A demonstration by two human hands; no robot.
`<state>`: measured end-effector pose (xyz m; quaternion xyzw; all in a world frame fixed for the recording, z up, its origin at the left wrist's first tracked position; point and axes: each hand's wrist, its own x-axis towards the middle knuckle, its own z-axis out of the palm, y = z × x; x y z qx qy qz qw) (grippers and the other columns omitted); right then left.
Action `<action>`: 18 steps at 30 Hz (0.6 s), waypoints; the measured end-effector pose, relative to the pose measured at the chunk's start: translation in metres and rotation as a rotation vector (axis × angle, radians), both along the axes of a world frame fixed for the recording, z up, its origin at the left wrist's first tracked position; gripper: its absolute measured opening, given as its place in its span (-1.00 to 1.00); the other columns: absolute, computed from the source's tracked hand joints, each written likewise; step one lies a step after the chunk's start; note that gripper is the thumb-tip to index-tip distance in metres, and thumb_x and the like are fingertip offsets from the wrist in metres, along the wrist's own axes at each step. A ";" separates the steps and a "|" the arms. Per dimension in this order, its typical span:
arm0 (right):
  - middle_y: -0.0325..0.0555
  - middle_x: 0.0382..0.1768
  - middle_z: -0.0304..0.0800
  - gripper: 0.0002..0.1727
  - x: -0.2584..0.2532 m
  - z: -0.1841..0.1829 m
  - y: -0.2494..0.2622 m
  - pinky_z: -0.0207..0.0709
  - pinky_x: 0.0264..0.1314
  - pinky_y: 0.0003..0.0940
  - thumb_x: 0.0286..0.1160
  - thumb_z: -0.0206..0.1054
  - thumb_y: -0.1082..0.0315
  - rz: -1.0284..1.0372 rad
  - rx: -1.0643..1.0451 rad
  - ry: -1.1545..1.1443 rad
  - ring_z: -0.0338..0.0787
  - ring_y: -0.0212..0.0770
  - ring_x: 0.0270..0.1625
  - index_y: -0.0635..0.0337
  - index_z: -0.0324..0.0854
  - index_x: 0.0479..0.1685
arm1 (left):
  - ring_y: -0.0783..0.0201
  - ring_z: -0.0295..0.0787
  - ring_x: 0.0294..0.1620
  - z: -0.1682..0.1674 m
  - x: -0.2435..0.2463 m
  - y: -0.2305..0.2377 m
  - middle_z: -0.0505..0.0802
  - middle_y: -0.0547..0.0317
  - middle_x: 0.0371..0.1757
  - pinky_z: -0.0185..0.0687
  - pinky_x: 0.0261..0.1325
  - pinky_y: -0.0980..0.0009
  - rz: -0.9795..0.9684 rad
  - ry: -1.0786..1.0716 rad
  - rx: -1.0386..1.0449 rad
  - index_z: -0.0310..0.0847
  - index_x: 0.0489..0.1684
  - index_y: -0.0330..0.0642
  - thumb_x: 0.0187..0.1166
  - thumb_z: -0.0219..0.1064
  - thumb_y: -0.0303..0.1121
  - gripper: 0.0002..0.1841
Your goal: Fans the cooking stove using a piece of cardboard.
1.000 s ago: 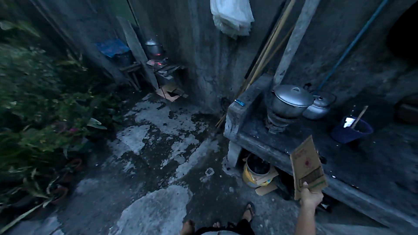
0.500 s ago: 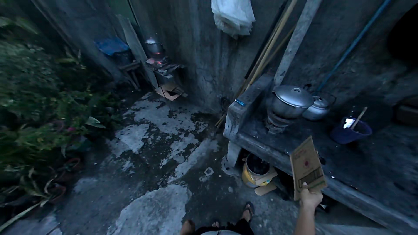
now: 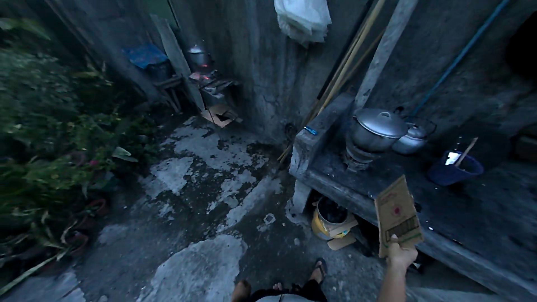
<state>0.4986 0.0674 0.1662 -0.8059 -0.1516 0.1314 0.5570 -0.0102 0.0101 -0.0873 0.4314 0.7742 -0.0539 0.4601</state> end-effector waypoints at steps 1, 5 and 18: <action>0.40 0.28 0.71 -0.56 -0.001 0.001 0.000 0.51 0.49 0.10 0.61 0.37 0.44 0.000 -0.006 0.005 0.73 0.17 0.36 0.50 0.53 0.40 | -0.22 0.77 0.34 -0.003 -0.001 0.000 0.85 -0.27 0.25 0.60 0.40 -0.24 -0.002 -0.001 -0.007 0.72 0.29 -0.26 0.71 0.27 -0.13 -0.59; 0.37 0.31 0.70 -0.54 -0.001 0.004 0.000 0.51 0.49 0.06 0.61 0.37 0.44 -0.004 0.002 0.032 0.73 0.14 0.36 0.48 0.51 0.43 | -0.17 0.78 0.33 -0.038 -0.008 -0.005 0.86 -0.22 0.24 0.61 0.41 -0.22 -0.010 -0.030 -0.021 0.72 0.29 -0.22 0.65 0.32 -0.06 -0.55; 0.25 0.20 0.77 -0.43 0.009 -0.007 0.003 0.66 0.36 -0.11 0.44 0.57 0.36 -0.066 0.188 0.038 0.82 -0.06 0.21 0.47 0.53 0.39 | -0.17 0.79 0.31 -0.050 -0.011 -0.004 0.86 -0.18 0.24 0.62 0.39 -0.23 -0.058 -0.021 -0.011 0.75 0.27 -0.15 0.62 0.35 -0.08 -0.58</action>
